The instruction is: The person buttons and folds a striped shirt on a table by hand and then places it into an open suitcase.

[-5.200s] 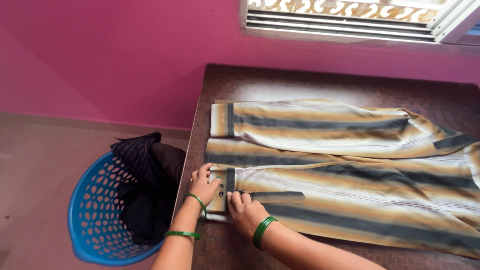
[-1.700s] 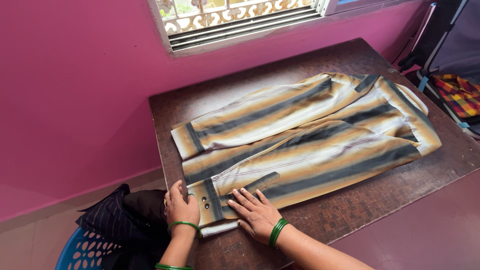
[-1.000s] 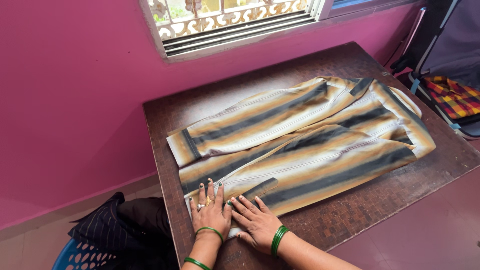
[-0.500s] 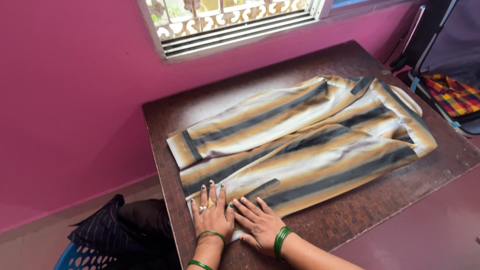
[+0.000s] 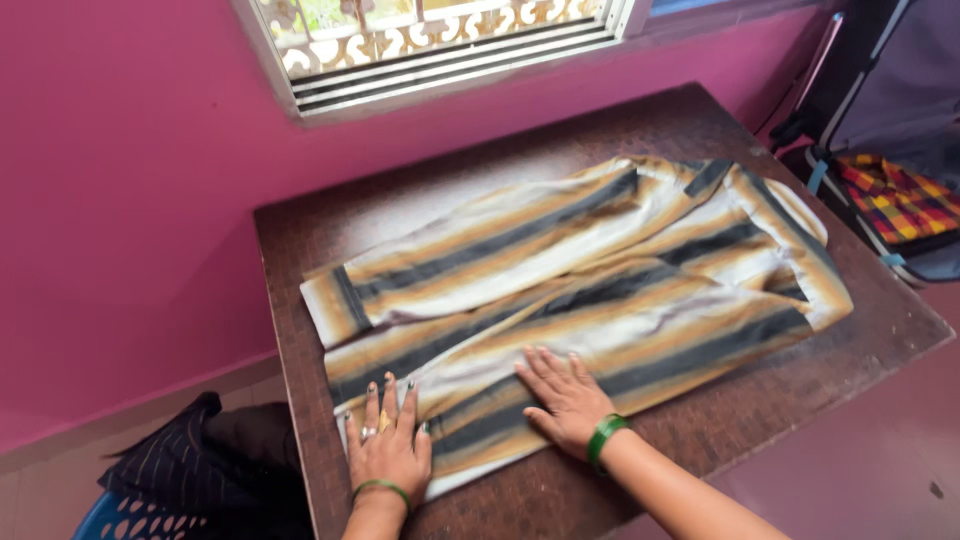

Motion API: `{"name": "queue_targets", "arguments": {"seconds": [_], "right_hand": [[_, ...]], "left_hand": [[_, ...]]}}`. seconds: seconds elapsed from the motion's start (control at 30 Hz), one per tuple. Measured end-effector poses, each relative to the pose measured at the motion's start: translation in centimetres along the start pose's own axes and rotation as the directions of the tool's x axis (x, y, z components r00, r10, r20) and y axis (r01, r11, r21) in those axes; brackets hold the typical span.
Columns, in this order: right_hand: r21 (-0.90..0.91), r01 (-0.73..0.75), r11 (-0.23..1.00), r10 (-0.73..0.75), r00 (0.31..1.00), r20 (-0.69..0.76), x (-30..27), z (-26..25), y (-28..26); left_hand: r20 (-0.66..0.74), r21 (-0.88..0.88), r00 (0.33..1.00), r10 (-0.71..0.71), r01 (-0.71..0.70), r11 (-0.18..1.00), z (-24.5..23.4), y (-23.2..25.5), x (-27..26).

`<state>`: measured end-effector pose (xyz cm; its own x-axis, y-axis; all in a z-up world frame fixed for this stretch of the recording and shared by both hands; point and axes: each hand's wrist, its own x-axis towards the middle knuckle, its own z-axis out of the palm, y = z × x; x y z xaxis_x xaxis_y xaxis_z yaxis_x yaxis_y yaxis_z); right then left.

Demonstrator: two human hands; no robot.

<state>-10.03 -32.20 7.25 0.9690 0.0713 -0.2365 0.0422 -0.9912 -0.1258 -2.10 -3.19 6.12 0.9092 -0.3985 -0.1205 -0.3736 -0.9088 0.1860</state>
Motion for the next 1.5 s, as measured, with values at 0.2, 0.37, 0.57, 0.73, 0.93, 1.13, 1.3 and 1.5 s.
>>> {"name": "queue_targets", "arguments": {"seconds": [0.2, 0.37, 0.57, 0.73, 0.93, 1.13, 1.3, 1.5], "right_hand": [[-0.097, -0.186, 0.978, 0.193, 0.979, 0.066, 1.0, -1.5, 4.8], [-0.013, -0.113, 0.993, 0.114, 0.990, 0.082, 2.6, -2.4, 1.0], [-0.015, 0.053, 0.998, -0.051, 0.989, 0.136, 3.3, -2.8, -2.7], [-0.037, 0.060, 0.998, -0.059, 0.998, 0.030, 3.7, -1.2, 1.2], [-0.031, -0.116, 0.993, 0.117, 0.993, 0.008, 3.5, -2.0, 3.3], [0.034, 0.000, 0.999, 0.003, 0.997, -0.083, 6.2, -3.0, 1.7], [0.066, 0.154, 0.986, -0.148, 0.985, -0.083, 10.0, -4.4, -0.5], [0.113, 0.208, 0.971, -0.211, 0.978, 0.007, 13.5, -5.7, -3.2]], "left_hand": [[0.105, 0.014, 0.992, -0.071, 0.070, 0.997, -1.8, 1.0, 0.1], [0.249, 0.076, 0.966, -0.072, 0.054, 0.996, -4.8, 4.3, 1.4], [0.306, 0.038, 0.952, -0.024, 0.013, 0.999, -4.6, 7.3, 4.8], [0.264, 0.075, 0.964, -0.027, 0.008, 0.997, -3.3, 5.1, 4.8], [0.242, 0.069, 0.968, -0.060, 0.045, 0.997, -3.1, 3.4, 5.0], [0.045, 0.051, 0.998, -0.044, 0.042, 0.998, -2.8, 2.2, 8.1], [-0.133, -0.005, 0.990, -0.055, 0.055, 0.998, -2.6, 2.4, 13.1], [0.092, 0.020, 0.973, -0.213, 0.212, 0.977, -2.5, 2.3, 14.4]]}}
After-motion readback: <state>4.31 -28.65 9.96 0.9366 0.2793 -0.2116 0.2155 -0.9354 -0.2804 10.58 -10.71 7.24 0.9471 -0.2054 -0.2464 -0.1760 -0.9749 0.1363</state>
